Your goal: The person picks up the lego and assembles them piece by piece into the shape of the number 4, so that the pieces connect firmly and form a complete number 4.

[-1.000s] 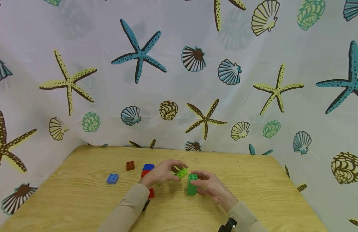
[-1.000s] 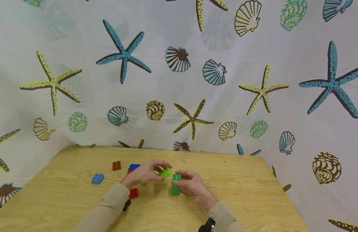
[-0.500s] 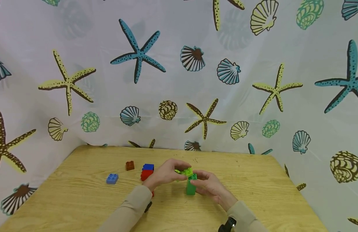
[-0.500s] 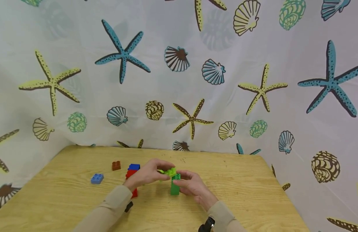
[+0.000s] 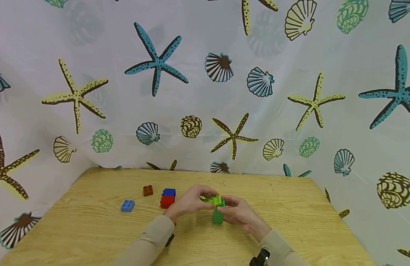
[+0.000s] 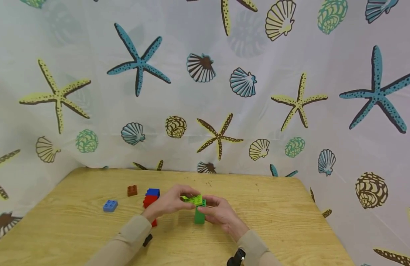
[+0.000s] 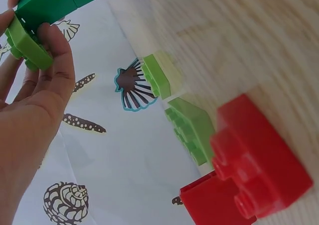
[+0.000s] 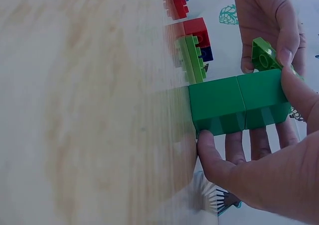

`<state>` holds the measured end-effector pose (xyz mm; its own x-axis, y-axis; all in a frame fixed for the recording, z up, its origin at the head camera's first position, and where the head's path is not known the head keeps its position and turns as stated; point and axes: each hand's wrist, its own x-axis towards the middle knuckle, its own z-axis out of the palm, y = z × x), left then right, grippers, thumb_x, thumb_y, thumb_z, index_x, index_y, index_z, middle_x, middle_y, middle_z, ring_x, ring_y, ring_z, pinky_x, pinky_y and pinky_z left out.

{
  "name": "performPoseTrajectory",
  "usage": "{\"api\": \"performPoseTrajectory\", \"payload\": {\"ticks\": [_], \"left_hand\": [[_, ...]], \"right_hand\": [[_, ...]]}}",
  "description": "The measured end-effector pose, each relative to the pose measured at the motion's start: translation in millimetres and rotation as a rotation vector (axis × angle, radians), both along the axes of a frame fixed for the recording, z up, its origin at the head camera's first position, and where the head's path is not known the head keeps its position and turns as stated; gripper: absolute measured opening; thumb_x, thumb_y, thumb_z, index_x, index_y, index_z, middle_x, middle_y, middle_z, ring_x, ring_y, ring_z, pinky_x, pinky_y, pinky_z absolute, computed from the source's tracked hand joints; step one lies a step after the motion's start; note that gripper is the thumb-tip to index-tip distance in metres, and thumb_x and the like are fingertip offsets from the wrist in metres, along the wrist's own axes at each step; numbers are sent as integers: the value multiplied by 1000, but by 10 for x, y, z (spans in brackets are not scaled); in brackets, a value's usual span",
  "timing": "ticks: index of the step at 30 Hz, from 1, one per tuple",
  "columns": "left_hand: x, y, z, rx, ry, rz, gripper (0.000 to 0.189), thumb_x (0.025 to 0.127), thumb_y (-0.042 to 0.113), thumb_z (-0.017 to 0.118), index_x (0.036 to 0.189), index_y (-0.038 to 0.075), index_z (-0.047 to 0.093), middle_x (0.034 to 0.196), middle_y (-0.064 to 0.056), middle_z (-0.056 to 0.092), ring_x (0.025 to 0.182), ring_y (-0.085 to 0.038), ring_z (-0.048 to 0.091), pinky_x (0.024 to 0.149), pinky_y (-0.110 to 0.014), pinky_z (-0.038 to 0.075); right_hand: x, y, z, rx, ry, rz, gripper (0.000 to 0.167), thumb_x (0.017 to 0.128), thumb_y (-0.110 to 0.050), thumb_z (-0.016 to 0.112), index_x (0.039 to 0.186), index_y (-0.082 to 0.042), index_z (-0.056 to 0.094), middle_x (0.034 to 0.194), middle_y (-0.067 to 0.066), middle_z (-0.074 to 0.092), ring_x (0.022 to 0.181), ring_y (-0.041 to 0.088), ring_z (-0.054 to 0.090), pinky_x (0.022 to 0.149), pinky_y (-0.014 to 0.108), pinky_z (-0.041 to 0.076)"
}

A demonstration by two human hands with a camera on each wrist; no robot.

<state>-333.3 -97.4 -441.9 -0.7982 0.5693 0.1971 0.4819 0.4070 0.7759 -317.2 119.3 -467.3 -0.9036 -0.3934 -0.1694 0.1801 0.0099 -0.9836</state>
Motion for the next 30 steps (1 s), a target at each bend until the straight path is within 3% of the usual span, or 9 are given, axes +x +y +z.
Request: {"api": "performPoseTrajectory", "payload": {"ticks": [8,20,25,30], "left_hand": [[1,32,-10,-8,11,-8,36,91,21,72,124,9,68,116,-4,68,96,-15,59,81,-29,52],[15,113,-54,-26,-26,64,34,89,32,73,120,19,72,102,6,64,95,-15,53,81,-33,46],[32,134,-28,-45,-17,100,33,87,33,75,117,20,73,97,6,62,91,-17,51,76,-32,44],[31,139,-16,-51,-32,112,35,86,34,76,118,22,73,96,4,60,91,-18,50,77,-33,43]], "right_hand": [[-13,16,-10,-15,2,14,58,90,-14,71,142,-2,48,132,12,55,104,13,63,93,38,53],[-29,25,-61,-31,-2,24,52,89,-8,71,138,-1,53,133,11,57,105,14,62,93,38,53],[-58,80,-58,-78,-17,70,54,90,-8,70,141,-2,51,135,9,56,109,14,61,94,38,52],[-68,146,-5,-172,-80,98,52,96,-16,64,143,-4,48,133,6,57,117,17,58,103,48,46]]}}
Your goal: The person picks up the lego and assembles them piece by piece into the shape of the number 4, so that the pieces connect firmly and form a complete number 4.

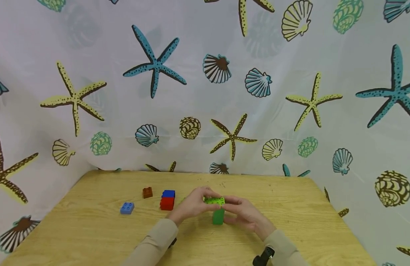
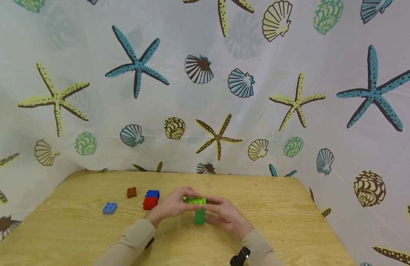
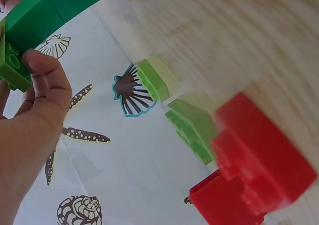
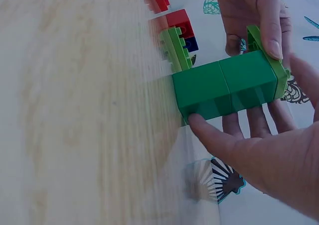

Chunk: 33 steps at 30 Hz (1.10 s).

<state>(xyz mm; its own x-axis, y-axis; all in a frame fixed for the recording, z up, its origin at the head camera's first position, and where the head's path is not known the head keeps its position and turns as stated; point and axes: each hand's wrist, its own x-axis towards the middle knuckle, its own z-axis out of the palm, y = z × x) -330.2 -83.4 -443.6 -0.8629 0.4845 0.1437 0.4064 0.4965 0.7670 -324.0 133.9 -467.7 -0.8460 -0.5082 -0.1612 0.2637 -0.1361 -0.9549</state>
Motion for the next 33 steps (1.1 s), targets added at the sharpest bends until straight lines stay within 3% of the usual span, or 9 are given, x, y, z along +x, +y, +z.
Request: {"api": "performPoseTrajectory", "payload": {"ticks": [5,11,18,23,28,33], "left_hand": [[2,1,-16,4,-9,-2,36,87,35,75,120,20,72,100,5,62,94,-17,51,82,-35,44],[-25,8,-51,54,-15,-22,34,86,33,76,116,19,73,105,5,65,97,-16,55,86,-38,48],[-58,-56,-81,169,-113,-33,37,83,34,79,115,16,72,115,0,69,103,-17,61,92,-38,51],[-55,-189,-65,180,-173,-46,48,84,35,78,125,13,67,123,-3,66,103,-20,59,91,-37,51],[-78,-285,-18,186,-243,-85,51,84,31,78,127,7,64,116,-6,68,95,-21,63,83,-35,56],[-88,-397,36,174,-283,-93,48,86,25,76,127,5,63,112,-9,69,96,-19,65,85,-40,56]], "right_hand": [[22,-19,42,-7,6,-39,54,98,-24,62,144,-4,45,134,7,54,116,18,57,104,55,44],[68,-77,35,64,79,-95,53,96,-22,64,142,-5,45,132,10,57,110,17,60,95,51,51],[94,-124,41,85,115,-168,30,95,-22,66,120,-9,59,119,3,59,109,18,57,92,50,52],[115,-124,64,84,105,-162,39,96,-23,65,129,-4,60,120,3,57,112,17,56,98,53,49],[102,-88,87,75,78,-144,44,95,-20,66,133,-2,57,122,3,58,111,17,58,98,55,49],[70,-83,85,83,67,-121,46,92,-16,70,133,-1,57,123,4,60,107,15,59,97,52,49]]}}
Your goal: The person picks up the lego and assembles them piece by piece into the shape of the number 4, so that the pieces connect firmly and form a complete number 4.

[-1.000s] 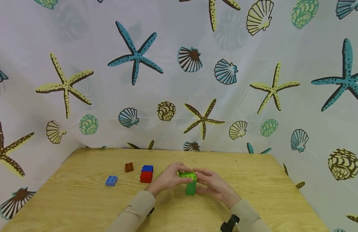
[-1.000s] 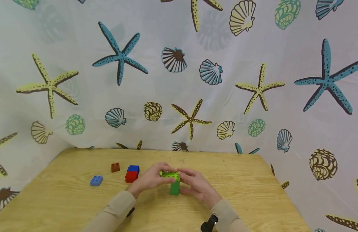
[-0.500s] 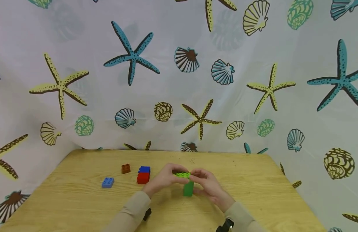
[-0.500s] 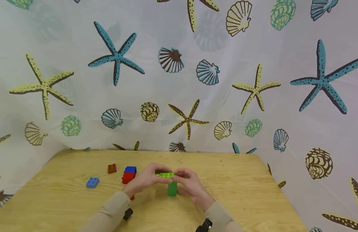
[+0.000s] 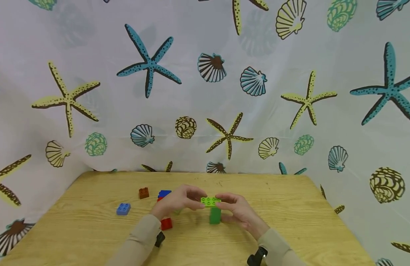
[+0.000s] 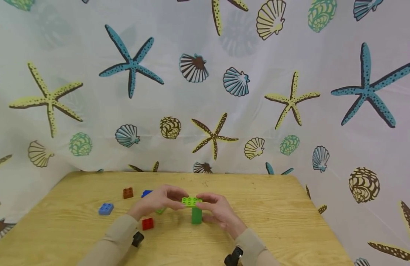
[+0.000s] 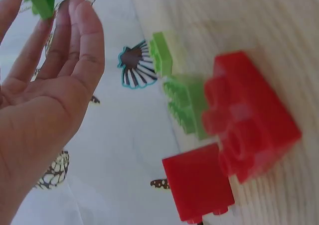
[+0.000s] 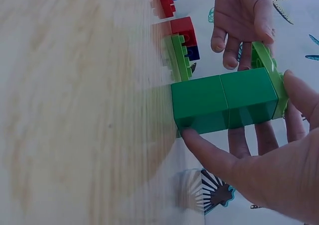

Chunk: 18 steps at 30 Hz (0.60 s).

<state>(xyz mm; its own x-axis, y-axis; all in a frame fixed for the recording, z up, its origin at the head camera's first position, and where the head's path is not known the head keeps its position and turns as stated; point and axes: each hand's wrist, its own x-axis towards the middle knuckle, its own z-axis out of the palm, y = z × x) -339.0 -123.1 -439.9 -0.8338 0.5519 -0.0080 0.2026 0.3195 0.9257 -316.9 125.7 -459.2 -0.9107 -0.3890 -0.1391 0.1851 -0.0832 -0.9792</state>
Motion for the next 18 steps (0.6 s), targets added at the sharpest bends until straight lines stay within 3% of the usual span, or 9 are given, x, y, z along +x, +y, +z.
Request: {"api": "performPoseTrajectory", "payload": {"ticks": [4,10,18], "left_hand": [[-32,-100,20,-52,46,33,42,87,20,75,124,4,65,112,-10,70,99,-21,66,87,-42,56],[-91,-177,10,-217,182,128,31,87,2,70,117,-3,66,116,-19,67,105,-30,64,94,-45,52],[-184,-234,-156,-417,254,227,35,81,0,77,115,3,69,116,-12,67,108,-30,61,95,-47,50]], "right_hand": [[-20,-3,-14,10,14,9,45,91,-14,70,132,-1,58,124,5,60,106,15,60,96,53,50],[-8,2,-5,28,31,12,45,91,-13,69,133,-1,56,129,7,56,106,13,60,96,50,51],[8,7,-6,34,19,13,44,91,-15,70,131,-3,57,133,8,54,109,14,59,98,50,50]]}}
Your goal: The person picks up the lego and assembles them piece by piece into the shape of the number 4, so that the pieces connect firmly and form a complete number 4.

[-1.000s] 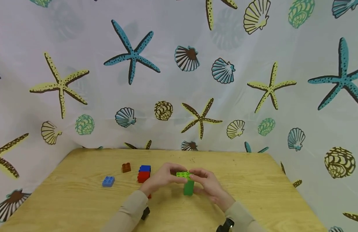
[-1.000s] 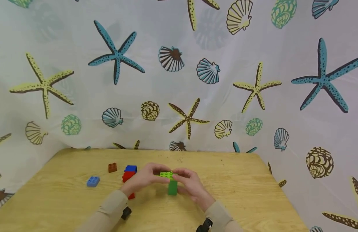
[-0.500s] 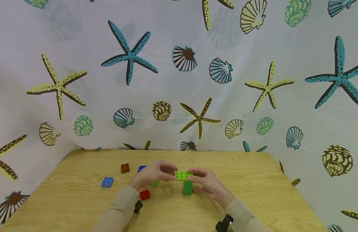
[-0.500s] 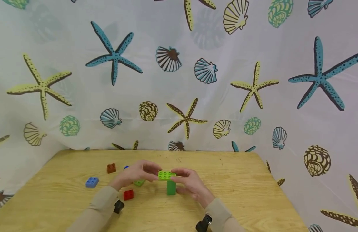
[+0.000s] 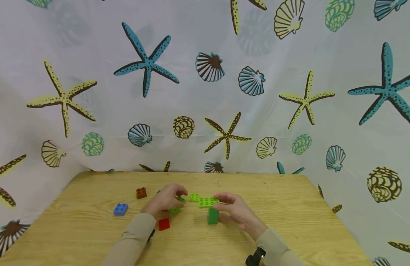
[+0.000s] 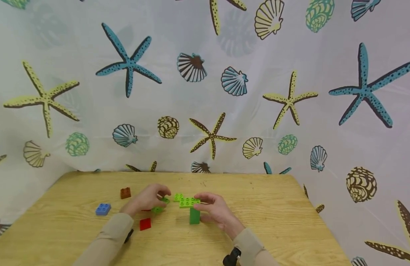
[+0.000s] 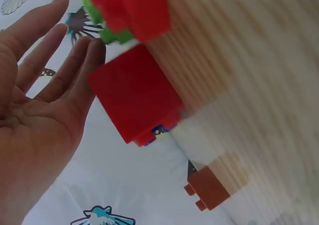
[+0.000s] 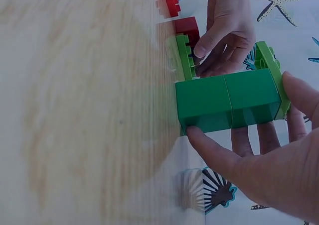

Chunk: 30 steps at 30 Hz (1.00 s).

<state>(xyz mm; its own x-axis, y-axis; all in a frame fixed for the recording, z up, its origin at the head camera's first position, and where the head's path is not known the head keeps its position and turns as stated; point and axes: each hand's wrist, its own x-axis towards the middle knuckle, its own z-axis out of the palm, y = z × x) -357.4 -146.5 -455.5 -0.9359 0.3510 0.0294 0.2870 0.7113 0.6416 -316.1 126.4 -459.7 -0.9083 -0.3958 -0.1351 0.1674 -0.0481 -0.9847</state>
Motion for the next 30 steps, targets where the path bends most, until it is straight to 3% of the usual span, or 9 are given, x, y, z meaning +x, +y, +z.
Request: {"api": "performPoseTrajectory", "payload": {"ticks": [4,8,15,21,30], "left_hand": [[-35,-10,-78,-56,-38,31,43,77,1,80,117,9,68,119,-8,65,110,-26,58,99,-48,48],[-52,3,-147,-107,-45,0,46,76,1,81,119,10,67,119,-6,65,112,-25,59,99,-46,48],[-49,43,-115,-98,-64,-15,49,77,-3,79,122,9,66,113,-4,65,106,-21,59,95,-45,51],[18,68,-16,-17,-48,-14,45,80,5,78,123,7,68,118,-3,67,111,-22,60,99,-46,49],[110,83,115,251,-74,-40,41,82,1,70,120,17,69,126,0,64,116,-26,58,96,-46,51]], "right_hand": [[6,-20,3,9,3,-2,43,91,-16,70,130,-4,58,132,8,55,109,15,59,98,50,50],[13,-23,-3,19,-10,3,40,91,-15,70,129,-4,59,129,7,57,108,15,59,97,50,50],[-5,-9,9,13,-6,9,40,92,-15,69,129,-3,58,128,7,55,108,15,59,95,50,51],[-18,-8,23,23,7,4,40,92,-14,69,129,-3,57,127,6,55,108,15,58,95,52,51],[-5,-13,6,34,16,19,48,91,-19,71,134,-7,56,135,9,53,112,16,57,96,55,49]]}}
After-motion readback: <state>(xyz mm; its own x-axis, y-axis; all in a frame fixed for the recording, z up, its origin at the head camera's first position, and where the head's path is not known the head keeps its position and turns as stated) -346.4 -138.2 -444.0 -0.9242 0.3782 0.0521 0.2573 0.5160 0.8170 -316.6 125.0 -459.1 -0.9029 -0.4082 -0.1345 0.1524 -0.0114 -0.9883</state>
